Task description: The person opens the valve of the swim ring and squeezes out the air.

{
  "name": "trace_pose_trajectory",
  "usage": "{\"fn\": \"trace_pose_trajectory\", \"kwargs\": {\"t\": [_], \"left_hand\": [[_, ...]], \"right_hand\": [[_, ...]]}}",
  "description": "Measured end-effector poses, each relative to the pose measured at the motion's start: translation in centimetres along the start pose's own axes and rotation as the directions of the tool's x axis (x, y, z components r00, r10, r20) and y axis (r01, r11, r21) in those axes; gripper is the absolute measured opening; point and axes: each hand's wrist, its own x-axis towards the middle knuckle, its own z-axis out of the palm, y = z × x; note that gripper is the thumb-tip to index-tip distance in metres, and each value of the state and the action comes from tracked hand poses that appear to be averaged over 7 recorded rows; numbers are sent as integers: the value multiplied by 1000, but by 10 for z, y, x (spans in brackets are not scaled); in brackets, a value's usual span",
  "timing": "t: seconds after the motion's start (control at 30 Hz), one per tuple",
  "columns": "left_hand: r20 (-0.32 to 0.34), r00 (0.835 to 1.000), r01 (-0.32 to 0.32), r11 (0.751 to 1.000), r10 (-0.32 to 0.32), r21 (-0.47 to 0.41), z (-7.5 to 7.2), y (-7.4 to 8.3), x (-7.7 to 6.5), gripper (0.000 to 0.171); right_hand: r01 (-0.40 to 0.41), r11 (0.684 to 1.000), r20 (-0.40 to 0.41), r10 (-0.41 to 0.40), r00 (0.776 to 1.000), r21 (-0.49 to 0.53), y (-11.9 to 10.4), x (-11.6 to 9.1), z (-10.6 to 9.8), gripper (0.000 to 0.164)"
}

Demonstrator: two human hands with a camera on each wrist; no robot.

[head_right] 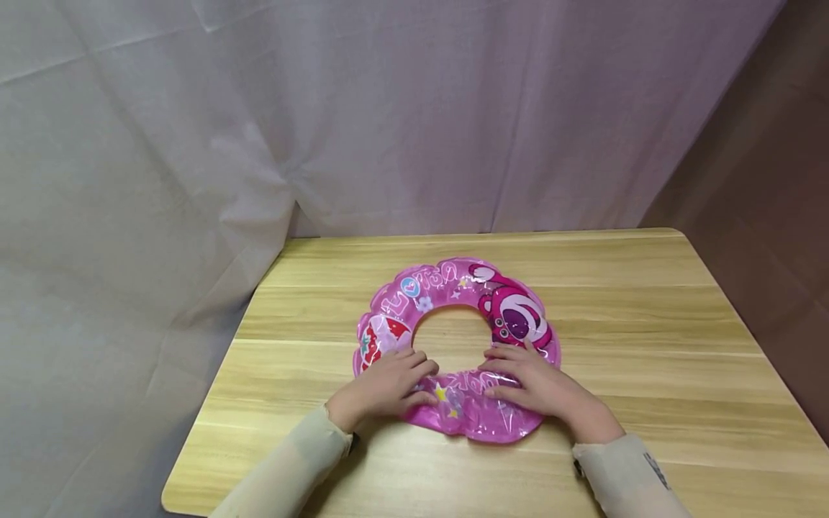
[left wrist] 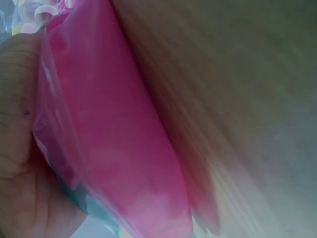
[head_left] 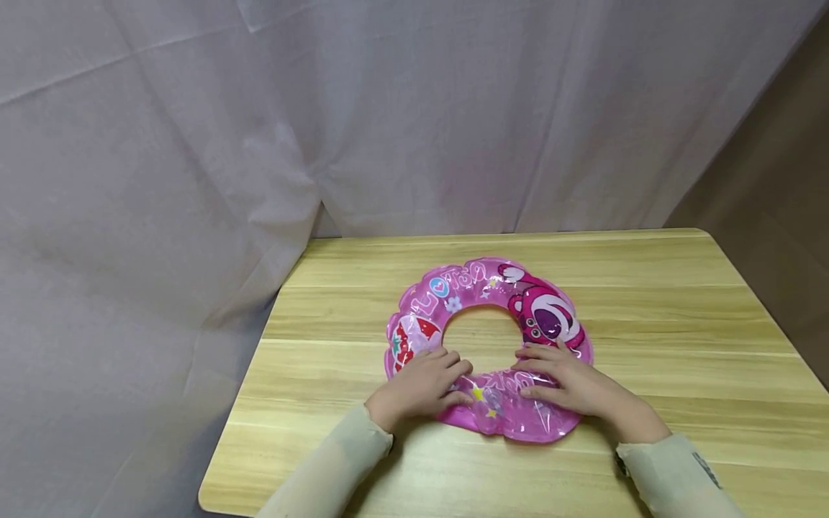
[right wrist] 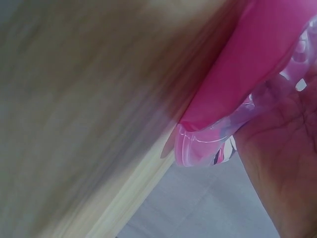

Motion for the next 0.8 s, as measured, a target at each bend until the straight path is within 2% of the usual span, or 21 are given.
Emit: {"fn": "trace_pose_trajectory", "kwargs": {"t": [0.27,0.8], "left_hand": [[33,999,-18,1000,17,16,4,-2,5,45],[-43,996,-74,997,75,13,12,-5,7,16]], "right_hand": [[9,1000,-57,-10,998,-18,-2,-1,10,43],[13,998,-153,-23,988,-69,-7,-4,25,42]]}}
